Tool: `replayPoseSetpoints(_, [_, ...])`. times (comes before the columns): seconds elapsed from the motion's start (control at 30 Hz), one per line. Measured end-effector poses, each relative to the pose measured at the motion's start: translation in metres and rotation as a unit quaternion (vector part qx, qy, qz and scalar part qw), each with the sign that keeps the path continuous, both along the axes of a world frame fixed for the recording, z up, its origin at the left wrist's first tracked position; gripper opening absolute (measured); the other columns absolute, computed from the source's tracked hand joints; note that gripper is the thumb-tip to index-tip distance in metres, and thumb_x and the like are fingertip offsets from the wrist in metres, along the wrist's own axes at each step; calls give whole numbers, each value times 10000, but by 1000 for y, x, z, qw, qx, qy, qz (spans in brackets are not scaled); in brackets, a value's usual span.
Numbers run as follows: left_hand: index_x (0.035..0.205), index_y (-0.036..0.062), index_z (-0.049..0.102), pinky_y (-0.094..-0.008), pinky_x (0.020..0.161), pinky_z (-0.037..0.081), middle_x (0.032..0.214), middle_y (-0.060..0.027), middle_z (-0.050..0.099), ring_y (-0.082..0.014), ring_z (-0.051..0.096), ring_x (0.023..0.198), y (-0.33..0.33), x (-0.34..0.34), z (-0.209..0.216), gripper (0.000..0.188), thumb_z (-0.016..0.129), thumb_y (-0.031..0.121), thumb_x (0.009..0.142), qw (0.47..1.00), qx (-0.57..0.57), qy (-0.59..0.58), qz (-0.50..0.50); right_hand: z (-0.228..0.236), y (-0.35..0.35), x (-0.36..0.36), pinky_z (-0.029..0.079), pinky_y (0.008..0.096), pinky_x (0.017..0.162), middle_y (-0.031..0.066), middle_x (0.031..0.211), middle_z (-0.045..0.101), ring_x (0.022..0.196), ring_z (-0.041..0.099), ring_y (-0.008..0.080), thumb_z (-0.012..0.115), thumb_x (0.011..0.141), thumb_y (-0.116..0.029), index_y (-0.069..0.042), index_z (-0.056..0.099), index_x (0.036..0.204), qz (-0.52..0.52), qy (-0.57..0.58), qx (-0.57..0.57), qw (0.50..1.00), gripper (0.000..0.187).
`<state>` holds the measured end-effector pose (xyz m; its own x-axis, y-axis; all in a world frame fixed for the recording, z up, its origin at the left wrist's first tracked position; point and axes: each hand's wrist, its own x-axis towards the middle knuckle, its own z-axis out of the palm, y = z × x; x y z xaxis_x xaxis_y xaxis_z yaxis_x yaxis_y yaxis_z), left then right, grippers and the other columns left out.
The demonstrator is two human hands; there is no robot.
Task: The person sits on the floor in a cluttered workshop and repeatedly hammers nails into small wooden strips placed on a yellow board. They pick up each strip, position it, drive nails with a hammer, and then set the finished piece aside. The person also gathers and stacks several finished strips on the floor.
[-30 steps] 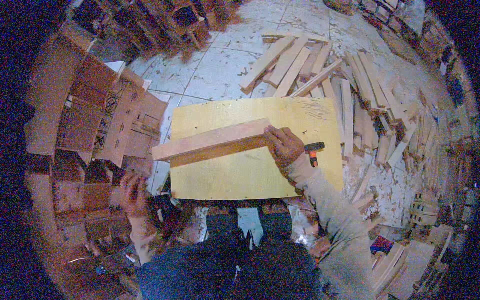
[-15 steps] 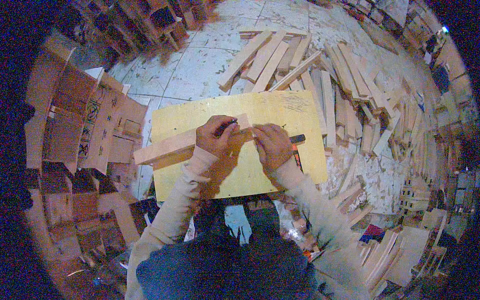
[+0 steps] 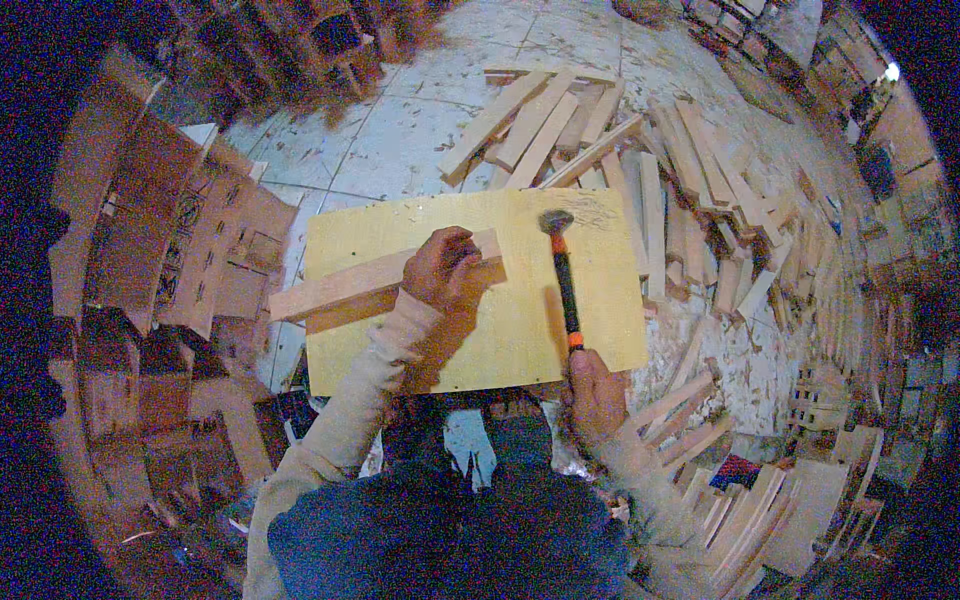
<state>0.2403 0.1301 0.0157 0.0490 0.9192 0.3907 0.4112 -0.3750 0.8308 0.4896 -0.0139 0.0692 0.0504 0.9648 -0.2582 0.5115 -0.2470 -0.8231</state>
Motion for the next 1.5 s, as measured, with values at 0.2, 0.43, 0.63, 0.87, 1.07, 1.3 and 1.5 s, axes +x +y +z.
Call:
replayPoseSetpoints(0.2, [1111,23,514,-338,739,518,896,-119,648,-255,653,836,-5,0,3,346,650,60,795,998,-61,-31,-11,55,27,-41,425,460,520,153,601,568,533,557,374,306,986,-432,-46,538,820,113,-80,-58,989,481])
replayPoseSetpoints(0.43, [1299,26,346,-369,928,475,1237,-165,527,-257,560,1116,4,-6,-4,455,444,-34,859,995,-19,-93,-19,97,19,-16,395,339,480,84,663,584,510,525,200,450,872,-611,-104,563,829,40,629,236,739,521])
replayPoseSetpoints(0.63, [1315,28,299,-376,988,438,1277,-182,506,-292,506,1215,6,-3,5,474,323,-97,858,992,-46,-119,-15,21,20,-49,409,358,556,107,693,521,614,519,230,401,985,-383,-72,520,856,49,-14,-19,999,357])
replayPoseSetpoints(0.87, [1310,36,297,-373,972,450,1276,-185,515,-277,500,1228,7,-5,0,476,327,-103,856,990,-37,-132,-15,105,37,-27,238,244,327,2,585,433,390,341,101,415,952,-511,-159,455,720,73,523,338,779,424])
replayPoseSetpoints(1.07, [1307,47,306,-369,958,458,1280,-172,517,-258,515,1208,9,-5,-5,509,325,-130,830,989,-49,-137,-26,37,26,-68,416,395,534,164,642,541,563,523,316,402,978,-364,-17,559,820,66,-71,24,995,412])
replayPoseSetpoints(1.3, [1299,56,316,-369,952,458,1268,-154,527,-248,516,1200,3,-6,-4,515,325,-129,819,990,-32,-138,-21,51,27,-53,294,293,376,34,571,397,463,366,152,647,826,-428,-100,466,758,-34,539,303,785,381])
replayPoseSetpoints(1.5, [1279,54,358,-373,970,446,1237,-148,540,-248,523,1182,11,-8,1,469,425,-92,838,981,-28,-190,-29,-36,1,-49,448,506,546,207,660,611,620,604,414,436,952,-436,-44,589,930,63,-129,20,989,421])
